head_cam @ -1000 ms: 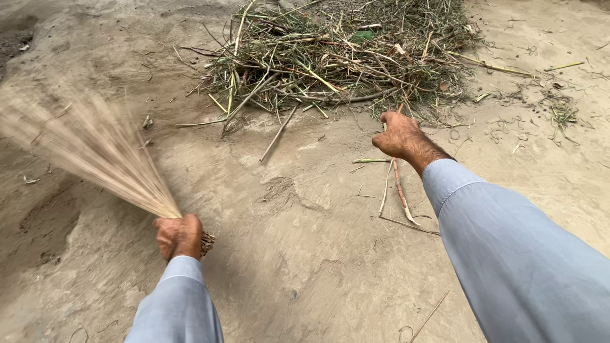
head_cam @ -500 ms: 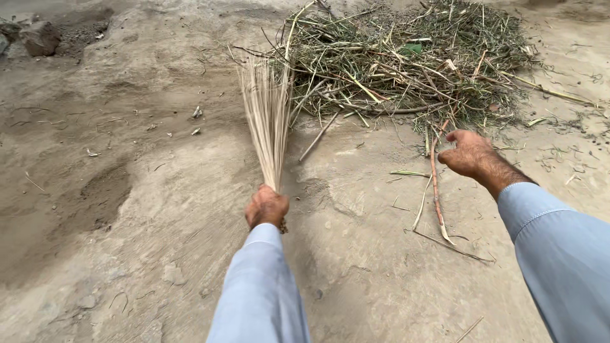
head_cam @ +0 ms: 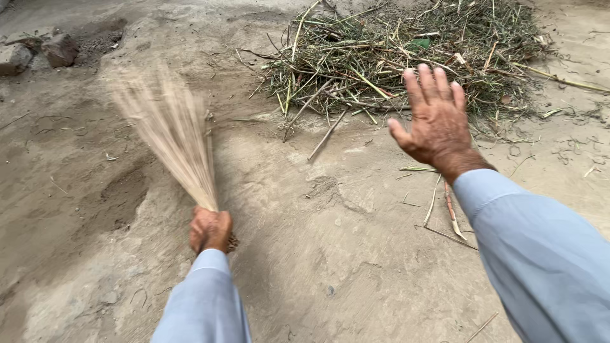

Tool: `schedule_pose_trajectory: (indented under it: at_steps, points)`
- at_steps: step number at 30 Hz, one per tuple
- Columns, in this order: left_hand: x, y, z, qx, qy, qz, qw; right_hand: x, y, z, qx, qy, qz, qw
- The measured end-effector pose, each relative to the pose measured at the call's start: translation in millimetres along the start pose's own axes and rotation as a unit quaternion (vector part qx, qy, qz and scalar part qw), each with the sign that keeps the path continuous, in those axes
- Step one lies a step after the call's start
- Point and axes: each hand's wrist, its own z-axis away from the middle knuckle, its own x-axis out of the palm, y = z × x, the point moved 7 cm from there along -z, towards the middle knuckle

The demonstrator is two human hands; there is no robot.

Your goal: The person sweeps dirt across the ground toward a pile of debris using a handheld straw broom.

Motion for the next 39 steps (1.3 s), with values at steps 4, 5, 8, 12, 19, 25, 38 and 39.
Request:
schedule_pose_trajectory:
  at_steps: [4, 5, 8, 12, 19, 25, 38, 39]
  points:
    - [-30.9, -28.9, -13.4, -0.043, 0.050, 0.033, 0.997, -2.3, -50.0, -11.9, -0.087, 0.078, 0.025, 0.993]
    - [-30.9, -31.6, -16.8, -0.045, 0.050, 0.032, 0.997, -0.3, -59.9, -14.5, -0.087, 0.077, 0.024, 0.993]
    - [-24.8, -41.9, -19.1, -0.099, 0.048, 0.058, 0.992, -2.8, -89.0, -17.0, -0.102, 0.105, -0.001, 0.989]
    - [6.2, -18.5, 3.2, -0.057, 0.000, 0.128, 0.990, -2.7, -100.6, -11.8, -0.088, 0.100, -0.027, 0.991]
    - [52.6, 55.7, 52.1, 0.027, -0.098, 0.057, 0.993, 8.3, -68.5, -12.4, -0.072, 0.093, -0.012, 0.993]
    - [55.0, 79.3, 59.3, 0.120, -0.078, -0.017, 0.990, 0.8, -43.1, -6.9, -0.026, 0.069, -0.016, 0.997]
    - [-24.7, -34.6, -21.4, -0.088, 0.035, 0.117, 0.989, 5.0, -37.4, -9.3, -0.003, 0.044, -0.015, 0.999]
    - [-27.9, -39.7, -23.7, -0.102, 0.049, 0.112, 0.987, 7.3, -35.2, -9.6, 0.002, 0.038, -0.016, 0.999]
